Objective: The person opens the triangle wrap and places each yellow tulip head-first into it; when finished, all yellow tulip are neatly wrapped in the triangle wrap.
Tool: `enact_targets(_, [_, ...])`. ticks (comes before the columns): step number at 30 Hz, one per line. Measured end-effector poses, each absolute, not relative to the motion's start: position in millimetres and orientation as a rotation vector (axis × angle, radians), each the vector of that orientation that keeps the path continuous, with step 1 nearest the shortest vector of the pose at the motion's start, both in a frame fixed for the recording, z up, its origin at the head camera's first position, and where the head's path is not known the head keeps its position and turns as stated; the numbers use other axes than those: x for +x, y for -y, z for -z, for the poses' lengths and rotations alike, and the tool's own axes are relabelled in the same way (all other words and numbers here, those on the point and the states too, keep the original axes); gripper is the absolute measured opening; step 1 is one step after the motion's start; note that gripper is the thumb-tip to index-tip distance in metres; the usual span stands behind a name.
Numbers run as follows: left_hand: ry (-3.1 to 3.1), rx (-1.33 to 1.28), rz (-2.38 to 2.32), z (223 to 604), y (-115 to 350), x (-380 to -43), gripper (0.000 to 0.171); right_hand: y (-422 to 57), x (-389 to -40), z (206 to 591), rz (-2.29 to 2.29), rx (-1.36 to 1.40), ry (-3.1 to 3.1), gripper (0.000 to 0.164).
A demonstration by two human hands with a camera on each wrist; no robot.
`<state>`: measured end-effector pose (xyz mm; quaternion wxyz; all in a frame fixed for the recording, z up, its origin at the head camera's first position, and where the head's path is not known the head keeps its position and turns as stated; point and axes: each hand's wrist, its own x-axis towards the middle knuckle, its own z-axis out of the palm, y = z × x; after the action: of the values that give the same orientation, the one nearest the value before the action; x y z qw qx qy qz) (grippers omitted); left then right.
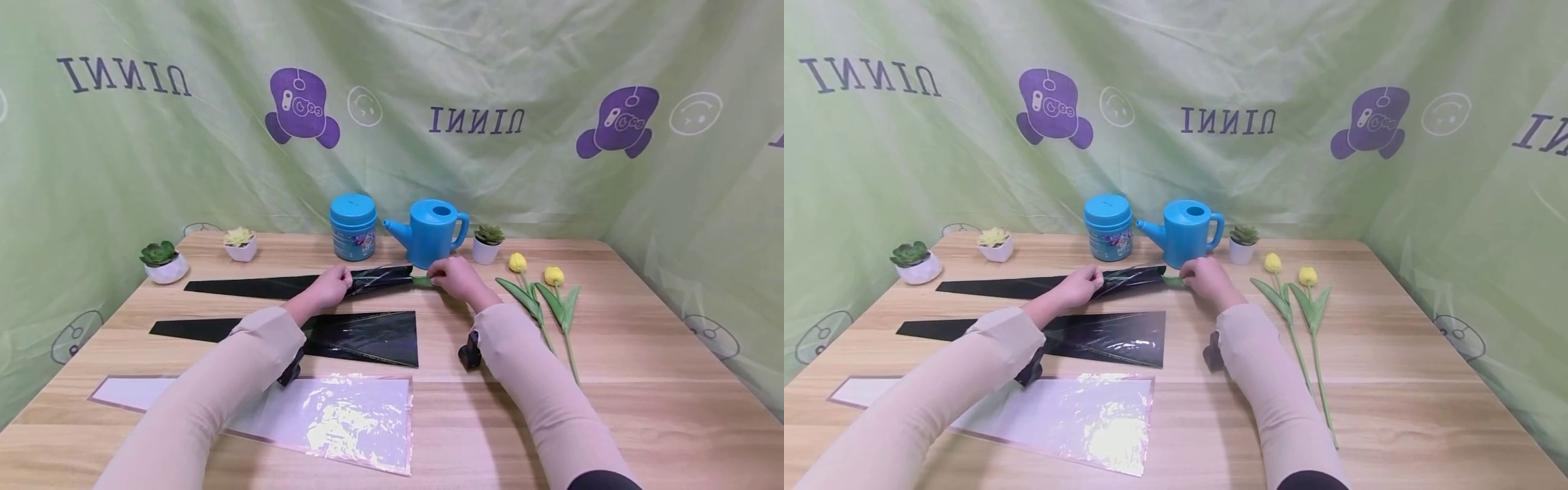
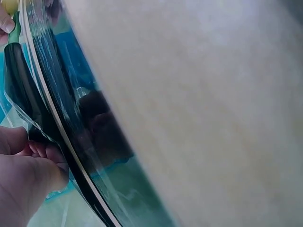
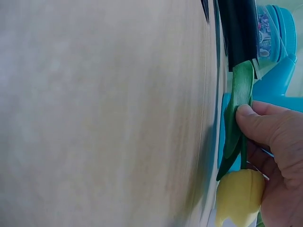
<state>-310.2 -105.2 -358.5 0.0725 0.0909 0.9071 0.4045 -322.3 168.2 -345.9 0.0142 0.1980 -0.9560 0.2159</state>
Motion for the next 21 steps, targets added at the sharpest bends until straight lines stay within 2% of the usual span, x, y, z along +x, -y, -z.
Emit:
enact_targets(8, [-2.72,0.271,-1.217,357,108,-309,0.012,-169,-322,347,-0.639,0.621,2.995,0.014])
enact_targets(21, [-2.698,0.383,-1.064,356,99,-305,0.012,-147,-322,347,-0.685,0.793,2.887,0.012])
